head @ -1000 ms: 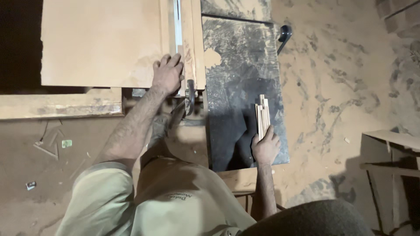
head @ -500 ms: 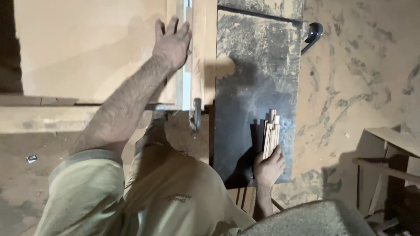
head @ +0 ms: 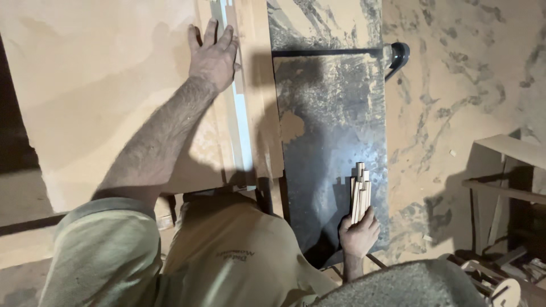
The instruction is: The person cuts small wooden strips into shorter pieces on a table saw, pushing each strip against the fence and blade, then gathers the cut pieces and stacks them on a side table. They repeat the cutting cycle with a bundle of strips held in one hand.
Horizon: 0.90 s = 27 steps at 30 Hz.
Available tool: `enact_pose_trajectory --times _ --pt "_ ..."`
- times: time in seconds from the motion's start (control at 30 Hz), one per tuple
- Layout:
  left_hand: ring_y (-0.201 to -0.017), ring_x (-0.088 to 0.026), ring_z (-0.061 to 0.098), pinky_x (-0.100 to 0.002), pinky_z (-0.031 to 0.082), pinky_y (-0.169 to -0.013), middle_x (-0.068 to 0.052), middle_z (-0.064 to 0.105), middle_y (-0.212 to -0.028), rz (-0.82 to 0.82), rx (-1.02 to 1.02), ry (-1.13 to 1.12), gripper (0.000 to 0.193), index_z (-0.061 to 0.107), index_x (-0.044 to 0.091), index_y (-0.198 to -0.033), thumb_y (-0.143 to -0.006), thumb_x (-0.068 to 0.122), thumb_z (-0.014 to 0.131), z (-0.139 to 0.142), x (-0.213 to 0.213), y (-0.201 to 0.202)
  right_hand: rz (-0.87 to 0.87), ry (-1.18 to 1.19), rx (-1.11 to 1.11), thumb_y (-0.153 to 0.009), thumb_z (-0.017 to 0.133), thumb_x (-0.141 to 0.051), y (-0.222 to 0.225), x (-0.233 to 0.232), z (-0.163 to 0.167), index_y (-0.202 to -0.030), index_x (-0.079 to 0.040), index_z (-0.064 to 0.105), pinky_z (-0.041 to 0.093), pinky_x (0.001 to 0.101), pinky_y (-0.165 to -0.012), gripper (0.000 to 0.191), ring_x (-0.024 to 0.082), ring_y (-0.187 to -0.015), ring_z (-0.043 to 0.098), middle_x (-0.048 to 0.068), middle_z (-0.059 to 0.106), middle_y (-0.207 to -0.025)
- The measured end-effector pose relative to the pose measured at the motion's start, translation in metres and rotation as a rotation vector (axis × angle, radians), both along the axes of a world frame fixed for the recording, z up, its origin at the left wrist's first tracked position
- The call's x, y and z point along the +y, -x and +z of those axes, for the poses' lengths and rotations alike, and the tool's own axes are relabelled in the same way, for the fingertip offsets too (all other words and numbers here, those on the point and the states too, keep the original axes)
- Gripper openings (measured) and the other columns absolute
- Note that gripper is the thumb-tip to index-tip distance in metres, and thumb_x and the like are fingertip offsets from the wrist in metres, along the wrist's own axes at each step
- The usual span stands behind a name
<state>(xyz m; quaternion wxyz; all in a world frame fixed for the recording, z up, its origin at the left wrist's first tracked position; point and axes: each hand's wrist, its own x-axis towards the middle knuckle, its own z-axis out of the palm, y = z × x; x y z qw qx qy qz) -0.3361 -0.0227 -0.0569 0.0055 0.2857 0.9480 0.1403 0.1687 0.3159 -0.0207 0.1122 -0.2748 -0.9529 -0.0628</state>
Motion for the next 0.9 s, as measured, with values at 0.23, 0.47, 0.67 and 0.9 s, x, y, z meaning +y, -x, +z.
enact_pose_trajectory --times 0.23,0.47,0.67,0.9 --pt "-0.156 -0.044 0.022 -0.079 0.005 -0.115 -0.017 0.042 -0.164 0.021 0.028 0.022 0.056 0.056 0.001 -0.149 -0.097 0.022 0.064 -0.009 0.000 0.018 0.019 -0.021 0.007 -0.087 0.064 -0.029 -0.002 -0.002 -0.003 -0.147 0.005 0.050 0.047 0.0556 -0.096 0.070 0.048 -0.108 0.056 0.027 0.058 -0.118" --pt "-0.152 -0.044 0.019 -0.080 0.005 -0.110 -0.017 0.039 -0.161 0.020 -0.079 0.014 0.067 0.051 -0.002 -0.147 -0.092 0.032 0.066 0.007 0.003 0.031 -0.041 0.004 -0.028 -0.087 0.064 -0.029 -0.002 -0.004 0.002 -0.148 0.002 0.051 0.048 0.0561 -0.095 0.070 0.048 -0.108 0.057 0.028 0.058 -0.118" --pt "-0.154 -0.044 0.018 -0.081 0.005 -0.113 -0.017 0.036 -0.165 0.012 -0.102 0.034 0.067 0.049 0.000 -0.150 -0.094 0.030 0.068 0.013 -0.003 0.048 -0.034 0.000 -0.001 -0.088 0.064 -0.031 0.001 -0.009 0.007 -0.147 0.003 0.051 0.048 0.0569 -0.097 0.069 0.049 -0.111 0.056 0.029 0.058 -0.121" --pt "-0.153 -0.045 0.016 -0.080 0.003 -0.112 -0.014 0.033 -0.166 0.017 -0.118 0.017 0.068 0.045 0.002 -0.154 -0.095 0.029 0.066 0.018 -0.005 0.084 -0.022 0.032 -0.003 -0.090 0.063 -0.029 0.001 -0.006 0.003 -0.146 0.004 0.052 0.048 0.0574 -0.096 0.067 0.049 -0.108 0.056 0.028 0.057 -0.118"
